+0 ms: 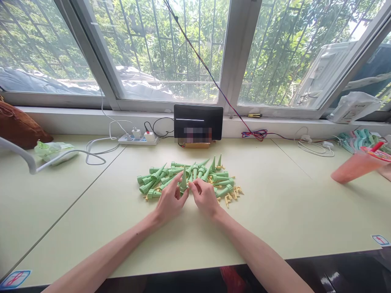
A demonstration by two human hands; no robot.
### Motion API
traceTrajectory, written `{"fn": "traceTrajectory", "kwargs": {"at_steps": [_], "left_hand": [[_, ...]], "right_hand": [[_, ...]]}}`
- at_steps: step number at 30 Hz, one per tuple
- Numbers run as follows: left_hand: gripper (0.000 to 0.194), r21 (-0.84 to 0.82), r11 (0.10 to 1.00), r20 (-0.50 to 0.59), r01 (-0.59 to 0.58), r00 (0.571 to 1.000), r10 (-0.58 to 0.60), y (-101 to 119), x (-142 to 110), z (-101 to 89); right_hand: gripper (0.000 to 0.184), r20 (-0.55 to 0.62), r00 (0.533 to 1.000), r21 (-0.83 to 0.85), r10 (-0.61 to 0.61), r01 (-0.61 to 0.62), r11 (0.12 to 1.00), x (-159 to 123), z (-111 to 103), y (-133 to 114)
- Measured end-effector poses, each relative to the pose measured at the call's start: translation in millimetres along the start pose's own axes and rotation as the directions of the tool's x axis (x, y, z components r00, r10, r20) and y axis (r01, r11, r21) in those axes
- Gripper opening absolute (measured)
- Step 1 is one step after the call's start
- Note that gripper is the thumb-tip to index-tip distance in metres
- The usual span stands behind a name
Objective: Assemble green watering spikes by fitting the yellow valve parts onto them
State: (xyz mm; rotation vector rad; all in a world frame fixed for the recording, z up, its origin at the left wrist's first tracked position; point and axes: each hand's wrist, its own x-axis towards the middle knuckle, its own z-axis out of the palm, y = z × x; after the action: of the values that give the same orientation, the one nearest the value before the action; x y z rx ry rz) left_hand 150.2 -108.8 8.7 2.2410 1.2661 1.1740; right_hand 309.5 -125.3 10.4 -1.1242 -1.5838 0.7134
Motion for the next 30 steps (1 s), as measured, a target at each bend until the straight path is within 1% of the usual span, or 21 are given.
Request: {"fn": "traceTrajectory", "kwargs": {"at_steps": [6,15,17,20,22,26,30], "left_hand": [[0.060,-0.009,1.000,0.010,-0.011,1.000,0.011,2,0,-0.6],[0.059,0.000,1.000,0.021,-0.014,1.000,0.014,2,0,-0.9],[0.059,0.011,1.000,0.013,-0.014,1.000,0.013,3,0,-1.2],[0.059,0.028,0.999,-0.007,-0.015,1.000,0.015,3,0,-1.4],[0.058,0.037,0.999,-0.021,-0.017,1.000,0.018,2,1,-1.3],[0.058,0.040,0.999,-0.033,-0.014,0.999,0.015,1,1,-0.5],[0.059,0.027,1.000,-0.023,-0.008,1.000,0.008,0,1,-0.2]], "right_hand": [[0.040,-0.020,1.000,-0.049,0.011,-0.012,0.999,1,0,2],[0.046,-0.045,0.999,-0.102,0.008,-0.013,0.995,1,0,3],[0.042,-0.043,0.999,-0.089,0.018,-0.021,0.996,1,0,1],[0.028,-0.037,0.999,-0.050,0.017,-0.018,0.999,0,-1,-4],[0.022,-0.044,0.999,-0.041,-0.001,-0.001,0.999,0,-1,-7],[0.018,-0.042,0.998,-0.056,-0.038,0.036,0.998,0,-1,-9],[0.017,-0.024,0.999,-0.055,-0.035,0.033,0.998,0,0,-7]]}}
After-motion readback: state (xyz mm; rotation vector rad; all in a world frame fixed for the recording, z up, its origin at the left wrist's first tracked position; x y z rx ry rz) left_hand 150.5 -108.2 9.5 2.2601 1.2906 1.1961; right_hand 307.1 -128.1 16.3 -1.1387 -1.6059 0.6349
